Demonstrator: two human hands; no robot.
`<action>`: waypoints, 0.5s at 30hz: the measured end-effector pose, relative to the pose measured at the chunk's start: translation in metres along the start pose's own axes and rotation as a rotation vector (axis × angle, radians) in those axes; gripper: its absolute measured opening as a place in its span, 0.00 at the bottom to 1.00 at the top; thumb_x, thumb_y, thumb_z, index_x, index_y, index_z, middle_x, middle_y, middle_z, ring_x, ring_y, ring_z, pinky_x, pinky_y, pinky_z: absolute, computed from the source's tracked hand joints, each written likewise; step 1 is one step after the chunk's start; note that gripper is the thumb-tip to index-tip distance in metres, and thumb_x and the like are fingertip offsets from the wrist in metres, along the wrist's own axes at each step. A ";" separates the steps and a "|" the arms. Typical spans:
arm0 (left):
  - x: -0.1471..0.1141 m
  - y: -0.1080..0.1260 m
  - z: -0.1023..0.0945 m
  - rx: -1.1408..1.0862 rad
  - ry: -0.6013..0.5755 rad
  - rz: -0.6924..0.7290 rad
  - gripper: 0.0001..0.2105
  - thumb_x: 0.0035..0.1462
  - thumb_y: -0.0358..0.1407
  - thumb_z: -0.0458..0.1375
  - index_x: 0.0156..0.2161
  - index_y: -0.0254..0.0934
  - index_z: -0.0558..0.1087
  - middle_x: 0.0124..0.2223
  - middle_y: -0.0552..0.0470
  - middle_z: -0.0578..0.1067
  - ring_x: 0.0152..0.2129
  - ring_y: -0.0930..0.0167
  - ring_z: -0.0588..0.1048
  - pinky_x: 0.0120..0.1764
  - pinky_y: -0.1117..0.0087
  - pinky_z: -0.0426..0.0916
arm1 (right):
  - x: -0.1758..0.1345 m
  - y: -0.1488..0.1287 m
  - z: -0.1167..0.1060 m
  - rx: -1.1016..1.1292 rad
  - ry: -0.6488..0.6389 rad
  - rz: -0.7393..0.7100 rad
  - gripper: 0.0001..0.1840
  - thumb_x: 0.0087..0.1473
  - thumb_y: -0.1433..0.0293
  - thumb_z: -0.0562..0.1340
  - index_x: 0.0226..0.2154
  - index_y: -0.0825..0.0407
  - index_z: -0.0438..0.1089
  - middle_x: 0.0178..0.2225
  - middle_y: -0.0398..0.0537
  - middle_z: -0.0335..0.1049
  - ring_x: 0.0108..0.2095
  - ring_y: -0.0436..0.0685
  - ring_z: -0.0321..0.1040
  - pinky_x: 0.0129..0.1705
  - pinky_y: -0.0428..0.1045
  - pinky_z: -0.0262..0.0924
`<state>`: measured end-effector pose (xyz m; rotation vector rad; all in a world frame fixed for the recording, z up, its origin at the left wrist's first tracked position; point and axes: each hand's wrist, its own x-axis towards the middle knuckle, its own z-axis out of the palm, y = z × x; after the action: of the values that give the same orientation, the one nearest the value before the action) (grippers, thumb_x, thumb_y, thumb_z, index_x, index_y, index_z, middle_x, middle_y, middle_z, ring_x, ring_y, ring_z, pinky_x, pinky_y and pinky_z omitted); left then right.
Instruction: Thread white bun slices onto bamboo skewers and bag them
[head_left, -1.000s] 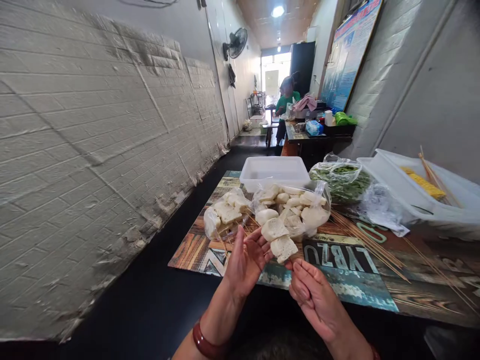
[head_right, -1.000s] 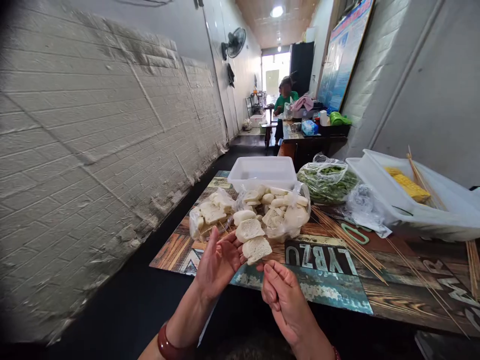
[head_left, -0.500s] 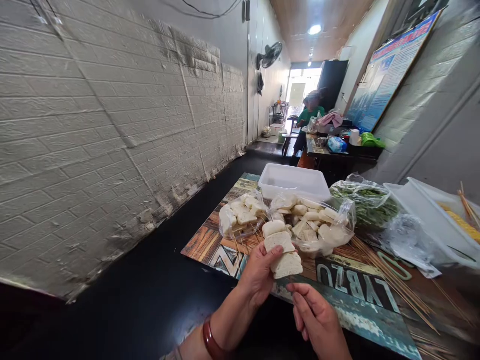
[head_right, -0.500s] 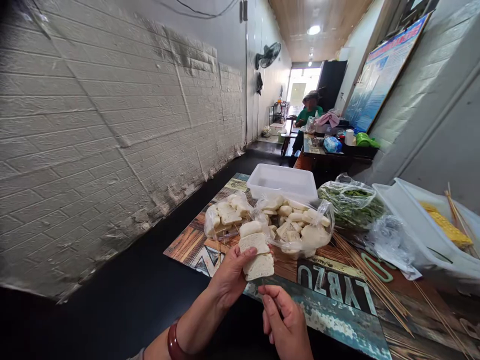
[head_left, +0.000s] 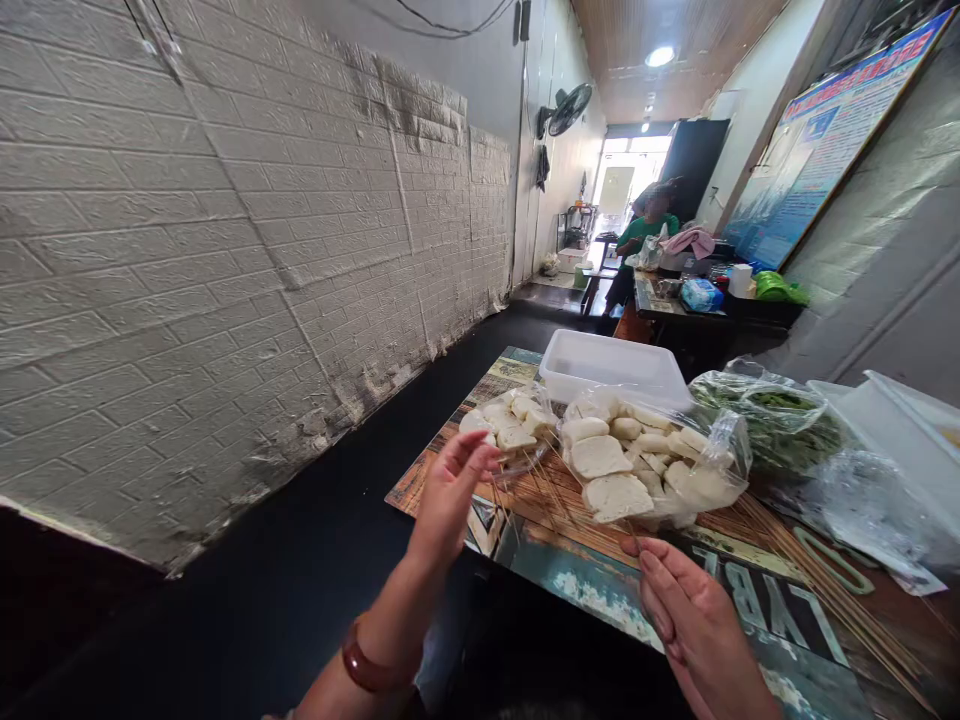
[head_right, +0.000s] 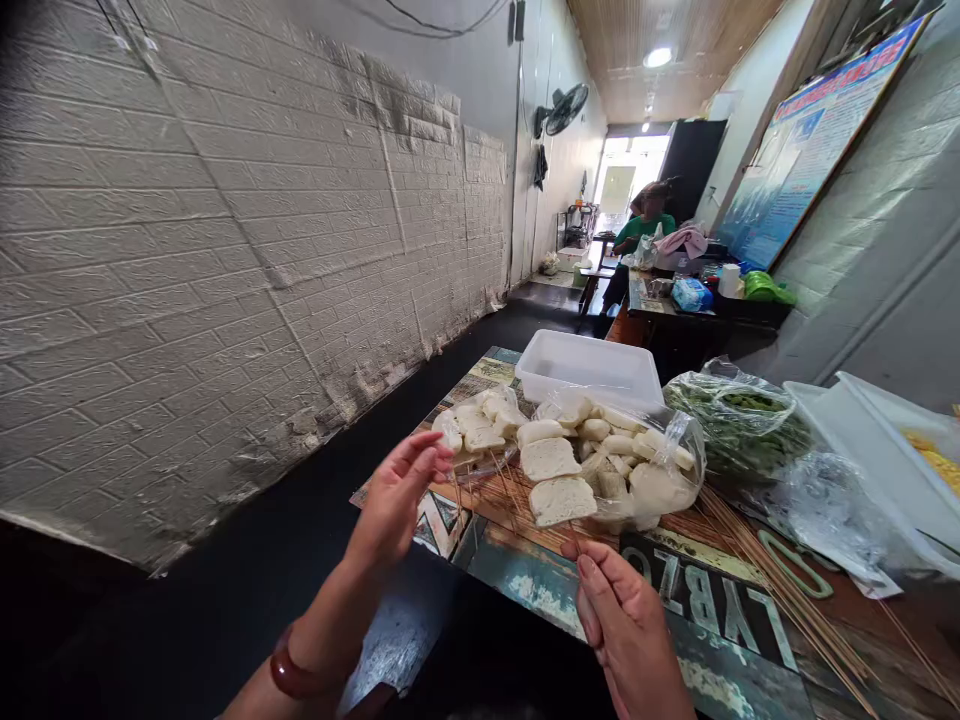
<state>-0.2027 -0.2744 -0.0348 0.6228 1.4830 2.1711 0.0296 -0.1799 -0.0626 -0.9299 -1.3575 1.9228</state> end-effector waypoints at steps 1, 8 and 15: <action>0.011 0.001 -0.011 0.079 0.062 0.059 0.19 0.50 0.43 0.66 0.44 0.35 0.73 0.35 0.50 0.76 0.28 0.73 0.72 0.31 0.73 0.64 | 0.002 -0.003 0.004 0.010 -0.025 0.011 0.27 0.46 0.48 0.69 0.35 0.54 0.71 0.12 0.32 0.50 0.15 0.44 0.38 0.18 0.44 0.35; 0.075 -0.007 -0.038 0.736 -0.019 0.218 0.18 0.47 0.44 0.64 0.42 0.37 0.77 0.27 0.54 0.71 0.26 0.68 0.69 0.33 0.69 0.61 | 0.027 -0.005 0.039 0.021 -0.175 0.004 0.25 0.51 0.50 0.67 0.39 0.55 0.70 0.13 0.31 0.53 0.15 0.43 0.37 0.17 0.43 0.31; 0.089 -0.022 -0.034 0.855 -0.149 0.197 0.18 0.43 0.34 0.66 0.43 0.41 0.78 0.33 0.49 0.78 0.37 0.61 0.74 0.39 0.68 0.62 | 0.050 -0.008 0.065 0.031 -0.235 -0.029 0.25 0.50 0.51 0.67 0.36 0.56 0.70 0.12 0.31 0.54 0.13 0.41 0.38 0.16 0.42 0.32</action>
<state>-0.2915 -0.2403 -0.0562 1.2073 2.3227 1.4790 -0.0518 -0.1724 -0.0497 -0.6820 -1.4590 2.0757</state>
